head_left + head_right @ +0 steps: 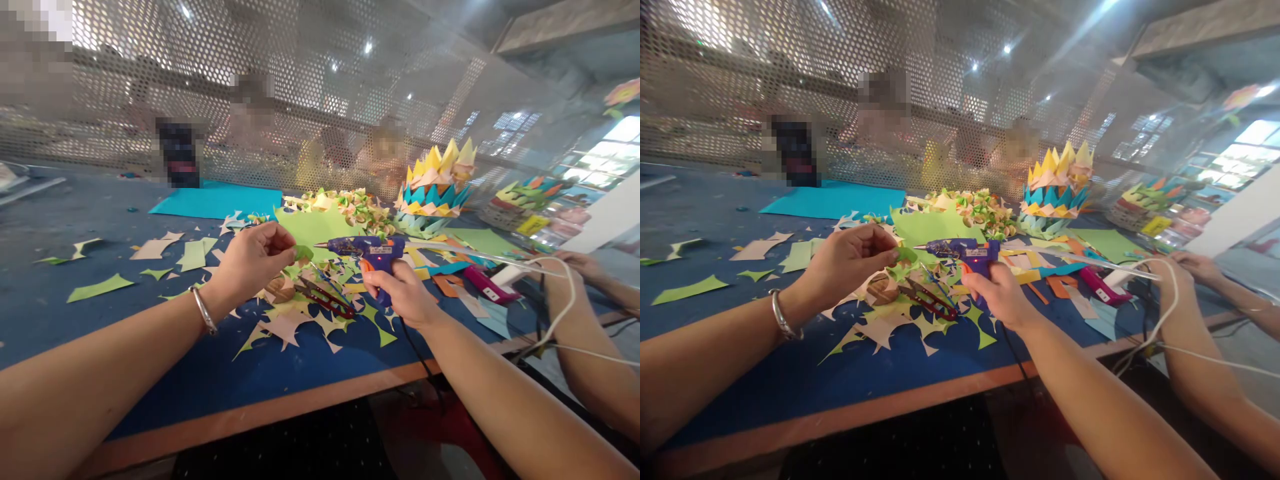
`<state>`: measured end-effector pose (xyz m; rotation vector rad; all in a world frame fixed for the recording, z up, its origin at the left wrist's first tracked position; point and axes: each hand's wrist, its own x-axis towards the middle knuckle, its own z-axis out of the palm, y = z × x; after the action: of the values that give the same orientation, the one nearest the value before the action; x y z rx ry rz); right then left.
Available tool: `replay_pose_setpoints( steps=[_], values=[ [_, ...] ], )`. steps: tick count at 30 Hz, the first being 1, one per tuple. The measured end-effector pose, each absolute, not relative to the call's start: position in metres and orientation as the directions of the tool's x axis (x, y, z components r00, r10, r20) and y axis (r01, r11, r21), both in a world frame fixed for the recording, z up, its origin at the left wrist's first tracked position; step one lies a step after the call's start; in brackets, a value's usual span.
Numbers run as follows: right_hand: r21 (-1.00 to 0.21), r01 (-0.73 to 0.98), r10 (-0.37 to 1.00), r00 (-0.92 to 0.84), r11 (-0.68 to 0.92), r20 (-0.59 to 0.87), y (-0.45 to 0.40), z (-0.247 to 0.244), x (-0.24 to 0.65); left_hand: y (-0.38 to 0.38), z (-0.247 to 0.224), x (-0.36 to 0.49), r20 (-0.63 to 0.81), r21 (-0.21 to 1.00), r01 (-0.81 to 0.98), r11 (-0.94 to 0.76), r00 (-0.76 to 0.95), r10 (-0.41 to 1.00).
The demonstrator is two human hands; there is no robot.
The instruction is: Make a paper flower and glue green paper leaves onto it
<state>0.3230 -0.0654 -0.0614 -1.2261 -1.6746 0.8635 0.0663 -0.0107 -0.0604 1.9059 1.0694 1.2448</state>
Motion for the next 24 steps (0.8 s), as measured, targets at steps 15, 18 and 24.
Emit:
replay_pose_setpoints(
  steps=[15,18,24],
  values=[
    [-0.687,0.585,0.901,-0.258,0.432,0.347,-0.067,-0.0661,0.3219,-0.0138,-0.0586,0.0686,0.389,0.782,0.403,-0.475,0.281,0.878],
    [-0.659,0.609,0.897,-0.263,0.441,0.357,-0.0672,-0.0656,0.3219,-0.0145,-0.0581,0.0686,0.379,0.789,0.395,-0.469,0.288,0.879],
    [-0.637,0.599,0.873,-0.287,0.485,0.395,-0.0664,-0.0661,0.3219,-0.0148,-0.0574,0.0695,0.366,0.793,0.402,-0.458,0.287,0.885]
  ],
)
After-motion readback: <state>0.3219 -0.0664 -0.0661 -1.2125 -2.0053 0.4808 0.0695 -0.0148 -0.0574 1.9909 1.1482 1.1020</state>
